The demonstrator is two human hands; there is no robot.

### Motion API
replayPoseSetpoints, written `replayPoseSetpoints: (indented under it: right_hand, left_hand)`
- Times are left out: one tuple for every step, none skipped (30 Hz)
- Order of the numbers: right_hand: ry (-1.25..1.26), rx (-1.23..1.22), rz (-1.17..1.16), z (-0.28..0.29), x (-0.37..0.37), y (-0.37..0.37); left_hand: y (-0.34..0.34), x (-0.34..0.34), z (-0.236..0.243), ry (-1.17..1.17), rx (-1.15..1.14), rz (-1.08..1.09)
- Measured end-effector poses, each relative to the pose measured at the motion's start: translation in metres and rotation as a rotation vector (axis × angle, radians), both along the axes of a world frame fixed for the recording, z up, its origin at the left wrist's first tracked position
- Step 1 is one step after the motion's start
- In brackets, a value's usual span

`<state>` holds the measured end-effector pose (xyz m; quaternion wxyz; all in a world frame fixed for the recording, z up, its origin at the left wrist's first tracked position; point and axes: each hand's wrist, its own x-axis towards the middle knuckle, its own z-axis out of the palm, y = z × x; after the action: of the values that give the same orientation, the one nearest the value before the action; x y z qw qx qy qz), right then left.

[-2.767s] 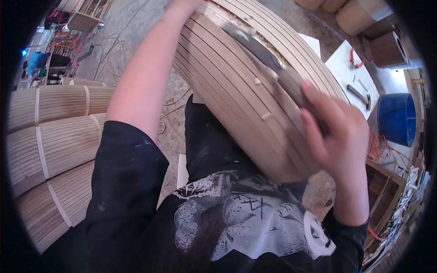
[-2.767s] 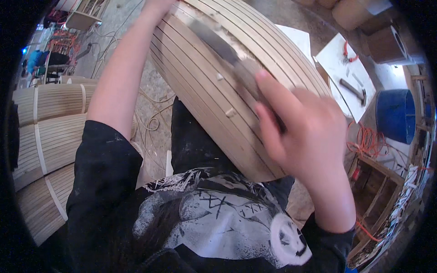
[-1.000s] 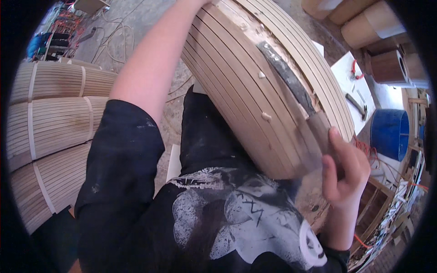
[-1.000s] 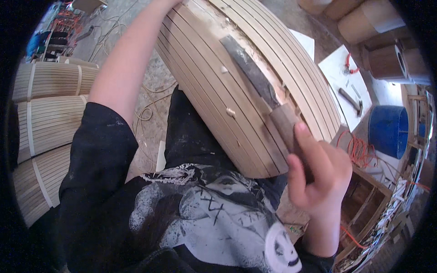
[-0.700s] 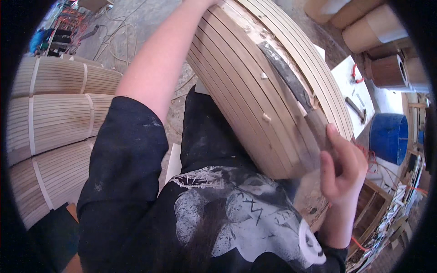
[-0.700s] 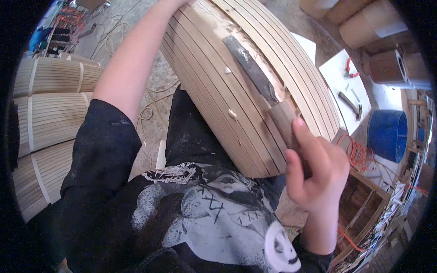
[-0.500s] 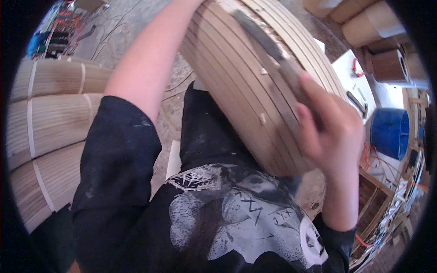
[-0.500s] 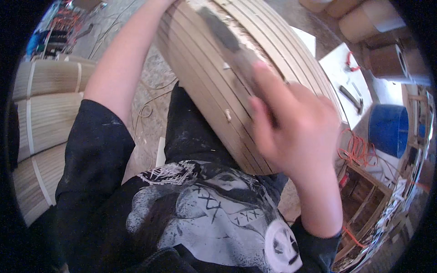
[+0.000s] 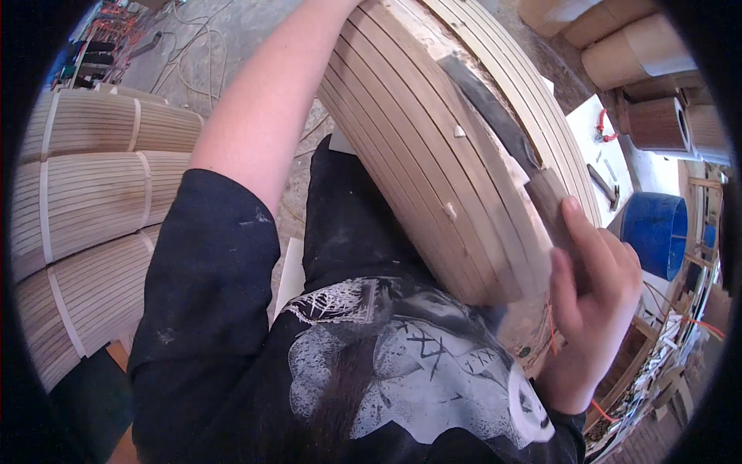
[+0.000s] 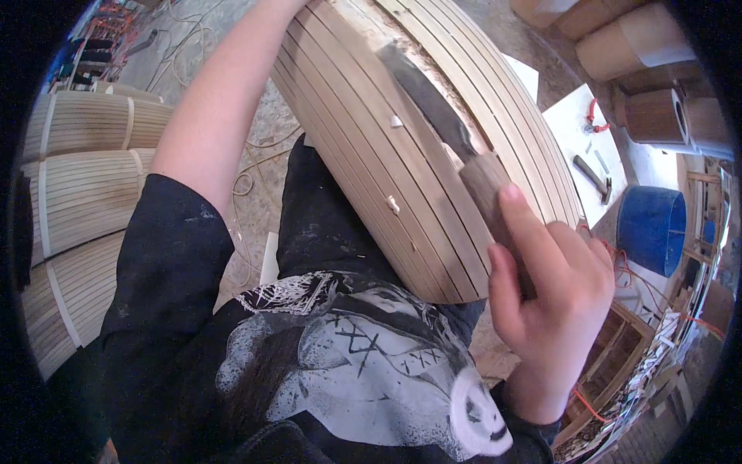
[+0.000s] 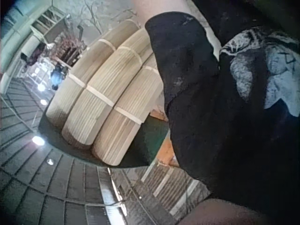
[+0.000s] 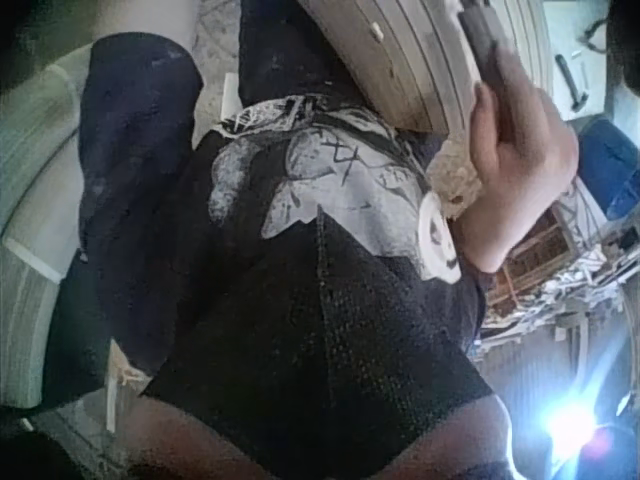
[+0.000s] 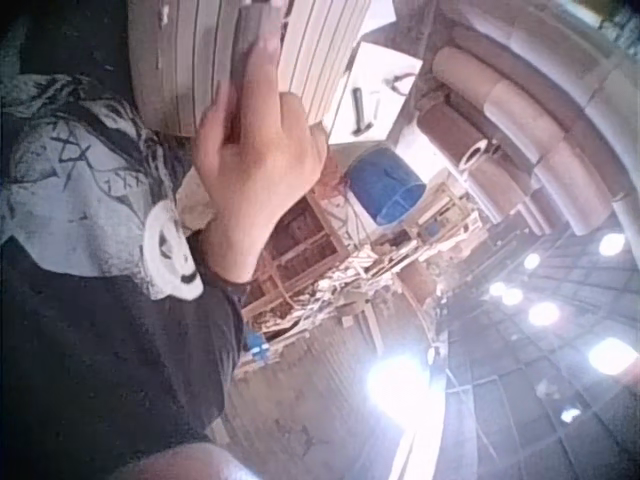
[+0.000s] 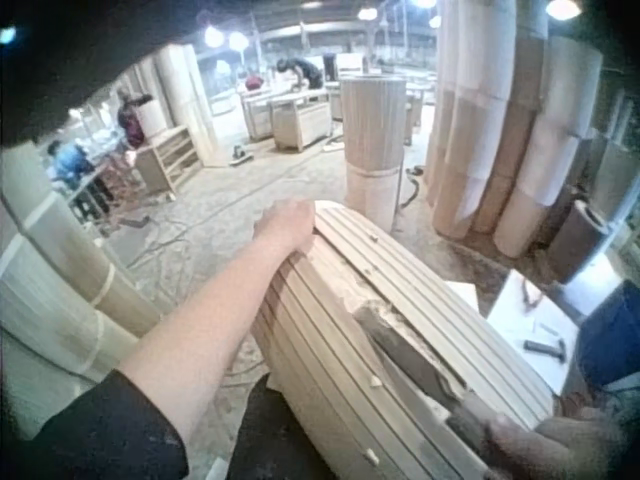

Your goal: Carving a slot or joint into a curved wooden panel using a chisel and hammer.

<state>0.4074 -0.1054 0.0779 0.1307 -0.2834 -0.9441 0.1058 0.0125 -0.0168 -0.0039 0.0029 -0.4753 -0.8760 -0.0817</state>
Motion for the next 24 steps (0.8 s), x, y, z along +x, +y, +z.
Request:
replayPoseSetpoints:
  right_hand:
    - [0.082,0.030,0.016,-0.008,0.004,0.001]
    - [0.080,0.027,0.012,-0.014,0.004,0.002]
    - [0.089,0.024,0.004,-0.019,0.004,0.004]
    - [0.103,0.025,0.014,-0.024,0.002,0.007]
    - [0.084,0.062,0.050,-0.030,0.005,0.009]
    - [0.102,0.014,0.041,-0.035,0.009,0.007]
    - [0.122,-0.017,0.012,-0.035,0.013,0.002]
    - [0.142,-0.047,-0.017,-0.035,0.016,-0.002]
    - [0.141,-0.044,-0.024,-0.040,0.010,0.002]
    - [0.158,0.008,-0.008,-0.049,-0.001,0.005]
    - [0.175,0.060,0.008,-0.055,-0.007,0.007]
    - [0.179,0.055,0.012,-0.052,-0.013,0.008]
    - [0.121,0.041,0.045,-0.042,-0.018,0.011]
    - [0.061,0.037,0.079,-0.030,-0.024,0.016]
    - [0.046,0.019,0.060,-0.016,-0.019,0.013]
    - [0.044,0.021,0.058,-0.012,-0.012,0.011]
    - [0.045,0.007,0.035,-0.012,-0.008,0.011]
    - [0.045,-0.007,0.012,-0.013,-0.007,0.012]
    - [0.080,-0.030,0.009,-0.019,-0.011,0.015]
    - [0.079,-0.032,0.009,-0.022,-0.009,0.014]
    - [0.062,-0.015,0.032,-0.025,-0.006,0.012]
    - [0.031,0.015,0.036,-0.020,-0.002,0.011]
    - [0.021,0.017,0.034,-0.018,0.002,0.006]
    - [0.028,0.016,0.043,-0.022,-0.001,0.009]
  left_hand:
    - [-0.001,0.005,0.004,-0.001,-0.003,-0.003]
    - [-0.002,0.009,0.008,-0.012,0.000,-0.008]
    - [-0.002,0.013,0.009,-0.023,0.003,-0.015]
    - [-0.005,0.004,0.005,-0.022,0.005,-0.003]
    - [-0.004,-0.006,0.000,0.008,-0.008,-0.007]
    - [0.000,-0.015,-0.003,0.038,-0.020,-0.011]
    - [0.002,-0.009,-0.002,0.035,-0.017,-0.019]
    - [0.004,-0.001,0.001,-0.025,0.034,0.017]
    - [0.007,0.005,0.004,-0.084,0.084,0.054]
    - [0.006,0.007,0.004,-0.083,0.076,0.043]
    - [0.003,0.007,0.005,-0.071,0.028,0.033]
    - [-0.001,0.002,0.007,-0.056,-0.016,0.039]
    - [-0.004,-0.005,0.000,-0.052,-0.020,0.044]
    - [-0.003,-0.014,-0.009,-0.079,0.036,0.054]
    - [0.000,-0.025,-0.015,-0.106,0.092,0.065]
    - [0.003,-0.017,-0.014,-0.108,0.093,0.062]
    - [0.002,-0.006,-0.013,-0.147,0.160,0.100]
    - [0.000,-0.001,-0.011,-0.186,0.228,0.136]
    - [-0.003,-0.002,-0.010,-0.186,0.227,0.138]
    - [-0.006,-0.003,-0.009,-0.201,0.225,0.130]
    - [-0.009,-0.006,-0.008,-0.214,0.224,0.122]
    - [-0.006,-0.008,-0.005,-0.230,0.233,0.104]
    - [-0.013,-0.021,-0.003,-0.252,0.160,-0.038]
    - [-0.017,-0.029,0.000,-0.272,0.085,-0.179]
